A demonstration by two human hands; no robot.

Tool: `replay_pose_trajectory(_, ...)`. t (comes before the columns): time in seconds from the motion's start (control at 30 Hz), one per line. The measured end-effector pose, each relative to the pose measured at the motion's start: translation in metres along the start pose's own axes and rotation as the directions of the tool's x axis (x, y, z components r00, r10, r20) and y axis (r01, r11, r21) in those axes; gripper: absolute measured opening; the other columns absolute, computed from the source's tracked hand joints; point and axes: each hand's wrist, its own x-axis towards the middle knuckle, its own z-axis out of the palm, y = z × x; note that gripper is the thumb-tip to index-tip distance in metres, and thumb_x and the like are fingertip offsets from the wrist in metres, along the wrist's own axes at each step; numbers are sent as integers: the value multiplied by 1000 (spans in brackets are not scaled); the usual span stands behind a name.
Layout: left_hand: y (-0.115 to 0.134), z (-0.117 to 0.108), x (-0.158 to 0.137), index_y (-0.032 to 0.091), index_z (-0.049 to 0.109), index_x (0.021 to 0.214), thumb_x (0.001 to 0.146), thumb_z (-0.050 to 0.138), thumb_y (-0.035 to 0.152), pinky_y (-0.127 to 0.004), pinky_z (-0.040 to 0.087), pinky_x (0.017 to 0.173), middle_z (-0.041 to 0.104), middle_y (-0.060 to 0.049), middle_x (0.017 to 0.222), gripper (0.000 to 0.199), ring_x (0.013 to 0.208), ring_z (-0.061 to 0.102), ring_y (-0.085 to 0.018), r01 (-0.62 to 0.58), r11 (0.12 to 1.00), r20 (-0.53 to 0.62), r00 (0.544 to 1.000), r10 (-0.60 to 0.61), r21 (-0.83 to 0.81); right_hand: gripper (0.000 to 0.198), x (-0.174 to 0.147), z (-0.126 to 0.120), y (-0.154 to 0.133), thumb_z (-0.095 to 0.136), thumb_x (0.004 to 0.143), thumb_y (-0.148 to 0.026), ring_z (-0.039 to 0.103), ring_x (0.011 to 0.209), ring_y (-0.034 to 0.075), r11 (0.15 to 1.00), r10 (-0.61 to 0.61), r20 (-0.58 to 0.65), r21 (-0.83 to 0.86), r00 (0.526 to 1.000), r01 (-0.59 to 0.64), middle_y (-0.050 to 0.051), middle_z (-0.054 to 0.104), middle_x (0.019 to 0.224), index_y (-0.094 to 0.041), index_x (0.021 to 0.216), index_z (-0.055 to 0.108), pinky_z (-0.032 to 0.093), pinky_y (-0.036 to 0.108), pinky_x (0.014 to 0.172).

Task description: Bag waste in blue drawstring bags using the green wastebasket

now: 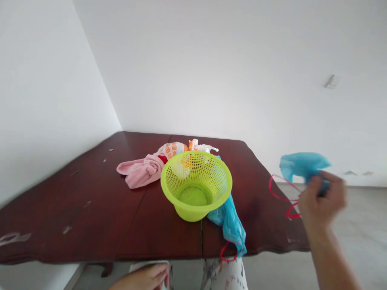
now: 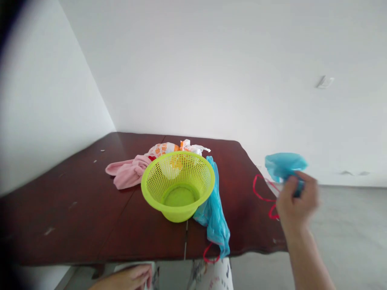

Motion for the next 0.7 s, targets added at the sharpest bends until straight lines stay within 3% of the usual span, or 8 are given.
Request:
replay_pose_trajectory(0.07, -24, 4, 6, 29, 68, 111, 110, 33, 88, -35, 53, 81, 67, -1, 77, 68, 75, 59, -24, 41, 999, -113, 993, -41, -8, 57, -16, 30, 14, 65, 104, -75, 81, 109, 43, 1000, 6, 257, -15, 966, -2, 18, 86, 115, -24, 127, 80, 66, 62, 96)
replay_pose_trajectory(0.13, -43, 13, 16, 29, 69, 99, 113, 23, 74, -42, 61, 93, 65, -5, 73, 66, 79, 68, -29, 102, 994, -341, 936, -88, 25, 55, -17, 66, 17, 74, 95, -74, 83, 105, 37, 991, 22, 460, 107, 888, -80, 15, 89, 115, -25, 120, 79, 68, 55, 95)
replay_pose_trajectory(0.23, -65, 30, 34, 30, 74, 91, 112, 23, 62, -57, 61, 120, 80, -16, 92, 64, 112, 82, -43, 160, 981, -710, 703, -33, 113, 66, 15, 113, -4, 85, 82, -68, 62, 60, 19, 921, 170, 583, 192, 794, -338, 6, 83, 97, -23, 130, 75, 54, 36, 56)
replay_pose_trajectory(0.3, -73, 40, 42, 31, 79, 96, 111, 29, 61, -62, 61, 122, 87, -20, 108, 60, 124, 83, -49, 179, 968, -777, 628, 28, 179, 72, 50, 133, -30, 88, 80, -57, 47, 48, 12, 855, 213, 580, 278, 786, -437, -3, 73, 84, -22, 141, 71, 42, 30, 46)
replay_pose_trajectory(0.43, -75, 52, 51, 29, 74, 90, 113, 27, 60, -62, 63, 111, 90, -24, 108, 61, 115, 88, -51, 297, 908, -721, 693, 7, 294, 68, 94, 138, -80, 89, 88, -45, 41, 51, 10, 748, 92, 421, 569, 902, -342, -7, 65, 86, -27, 151, 66, 39, 27, 47)
replay_pose_trajectory(0.53, -69, 55, 53, 29, 71, 90, 113, 22, 56, -64, 62, 110, 91, -26, 111, 60, 119, 88, -53, 339, 893, -722, 692, -22, 297, 68, 74, 126, -91, 86, 92, -45, 39, 50, 11, 735, 17, 393, 619, 919, -278, -7, 64, 84, -31, 155, 63, 42, 30, 47)
replay_pose_trajectory(0.6, -65, 54, 51, 30, 70, 90, 112, 23, 56, -66, 62, 108, 91, -27, 110, 58, 118, 88, -55, 332, 899, -712, 702, -32, 287, 71, 38, 117, -82, 84, 92, -47, 41, 48, 12, 760, 31, 473, 561, 880, -328, -8, 61, 81, -32, 157, 60, 44, 31, 45)
replay_pose_trajectory(0.7, -60, 52, 45, 32, 73, 90, 111, 27, 60, -69, 63, 107, 90, -24, 108, 58, 117, 88, -57, 265, 928, -692, 722, -12, 261, 74, -31, 110, -56, 82, 89, -51, 50, 45, 13, 794, 161, 654, 359, 740, -491, -5, 71, 93, -30, 156, 57, 50, 34, 43)
